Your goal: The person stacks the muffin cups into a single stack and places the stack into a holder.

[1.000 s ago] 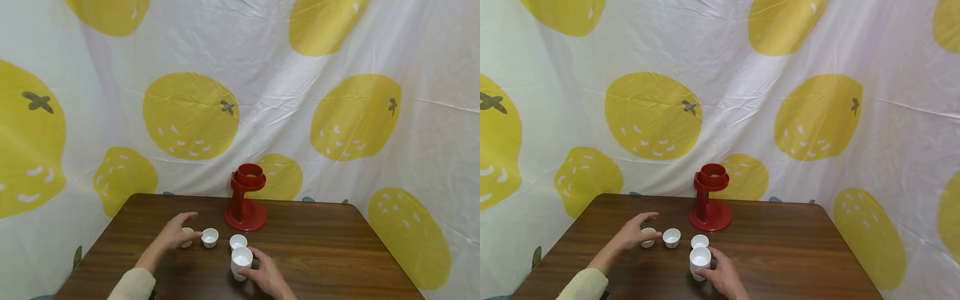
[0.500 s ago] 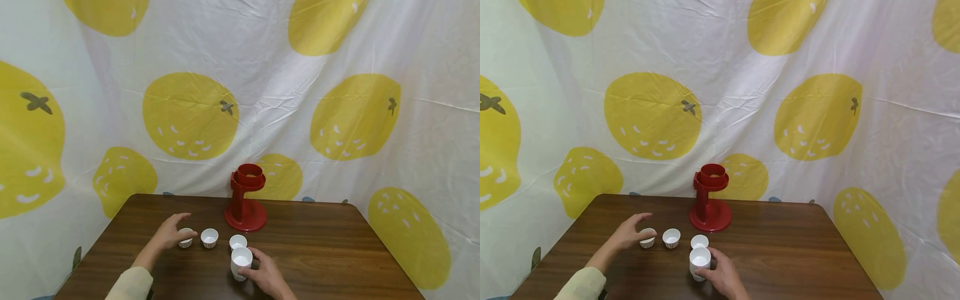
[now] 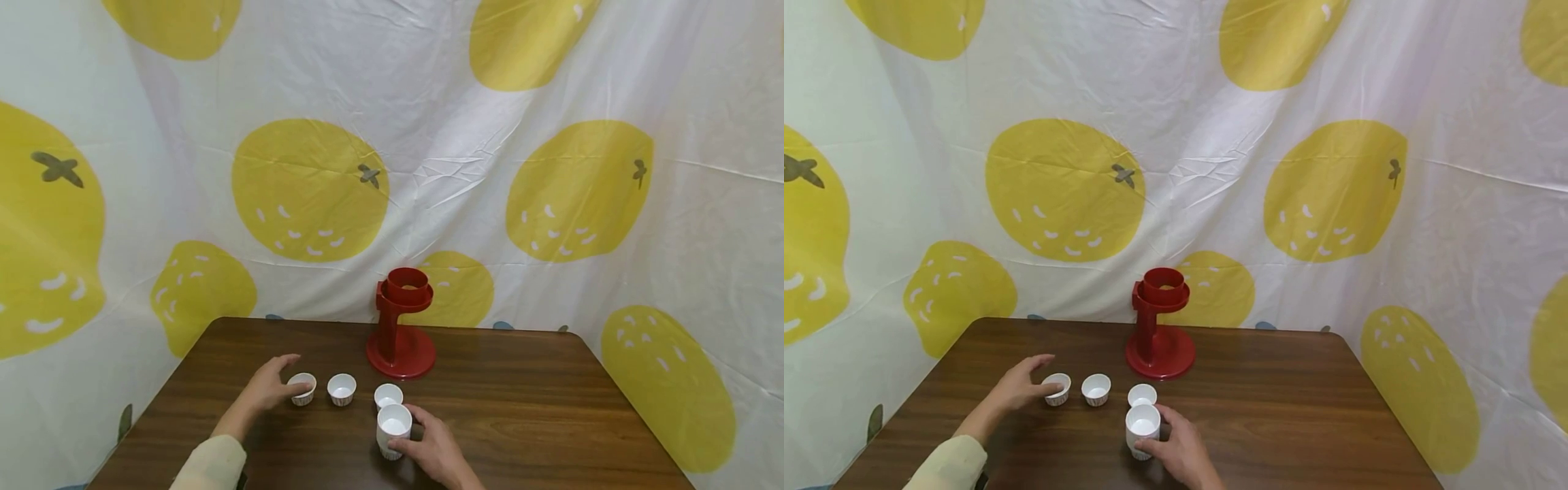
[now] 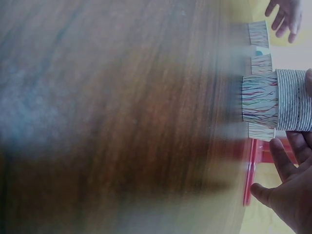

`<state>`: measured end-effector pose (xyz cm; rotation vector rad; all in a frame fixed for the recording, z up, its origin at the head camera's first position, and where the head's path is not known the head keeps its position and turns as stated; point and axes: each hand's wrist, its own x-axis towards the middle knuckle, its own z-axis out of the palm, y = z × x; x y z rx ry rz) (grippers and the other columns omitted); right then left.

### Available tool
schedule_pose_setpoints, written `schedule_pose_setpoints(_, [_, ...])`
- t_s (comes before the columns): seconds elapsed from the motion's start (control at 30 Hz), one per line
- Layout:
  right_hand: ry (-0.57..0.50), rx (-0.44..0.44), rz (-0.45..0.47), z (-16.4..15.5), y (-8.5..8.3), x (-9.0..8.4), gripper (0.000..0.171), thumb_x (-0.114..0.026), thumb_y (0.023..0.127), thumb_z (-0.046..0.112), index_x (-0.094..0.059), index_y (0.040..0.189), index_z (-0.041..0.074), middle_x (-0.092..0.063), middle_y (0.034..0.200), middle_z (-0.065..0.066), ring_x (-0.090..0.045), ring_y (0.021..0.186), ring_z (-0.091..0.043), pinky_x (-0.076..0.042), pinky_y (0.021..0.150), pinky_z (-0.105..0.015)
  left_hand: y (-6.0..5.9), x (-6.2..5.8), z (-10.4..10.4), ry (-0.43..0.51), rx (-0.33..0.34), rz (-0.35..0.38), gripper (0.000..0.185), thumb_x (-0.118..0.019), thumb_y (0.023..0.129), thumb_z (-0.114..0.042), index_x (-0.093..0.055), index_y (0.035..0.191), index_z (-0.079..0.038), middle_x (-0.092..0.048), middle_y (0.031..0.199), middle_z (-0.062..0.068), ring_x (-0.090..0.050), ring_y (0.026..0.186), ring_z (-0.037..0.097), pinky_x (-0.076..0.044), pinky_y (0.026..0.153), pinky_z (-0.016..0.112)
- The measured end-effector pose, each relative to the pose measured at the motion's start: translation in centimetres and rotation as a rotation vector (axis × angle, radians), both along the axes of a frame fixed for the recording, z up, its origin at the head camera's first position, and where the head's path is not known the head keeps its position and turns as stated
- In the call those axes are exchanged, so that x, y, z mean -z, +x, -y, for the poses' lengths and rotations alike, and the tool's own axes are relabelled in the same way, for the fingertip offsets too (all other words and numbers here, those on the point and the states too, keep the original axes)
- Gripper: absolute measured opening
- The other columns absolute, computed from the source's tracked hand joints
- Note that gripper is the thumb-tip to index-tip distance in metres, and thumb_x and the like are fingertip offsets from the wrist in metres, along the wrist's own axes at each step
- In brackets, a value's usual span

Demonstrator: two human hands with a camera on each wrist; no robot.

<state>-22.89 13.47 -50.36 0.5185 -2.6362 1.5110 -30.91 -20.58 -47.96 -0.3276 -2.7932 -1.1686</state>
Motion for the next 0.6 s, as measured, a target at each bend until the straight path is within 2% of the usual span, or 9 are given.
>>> schedule_pose_setpoints(0.6, [0.004, -0.001, 0.002, 0.0, -0.1, 0.1, 0.065, -0.084, 0.079, 0.032, -0.059, 0.131, 0.001, -0.067, 0.120, -0.008, -0.057, 0.117, -0.032, -0.043, 0.097, -0.055, -0.4, 1.8, 0.7, -0.030, -0.054, 0.095, 0.080, -0.086, 0.075, -0.037, -0.053, 0.133, 0.006, -0.051, 0.134, 0.031, -0.044, 0.127, 0.050, -0.034, 0.104, 0.060])
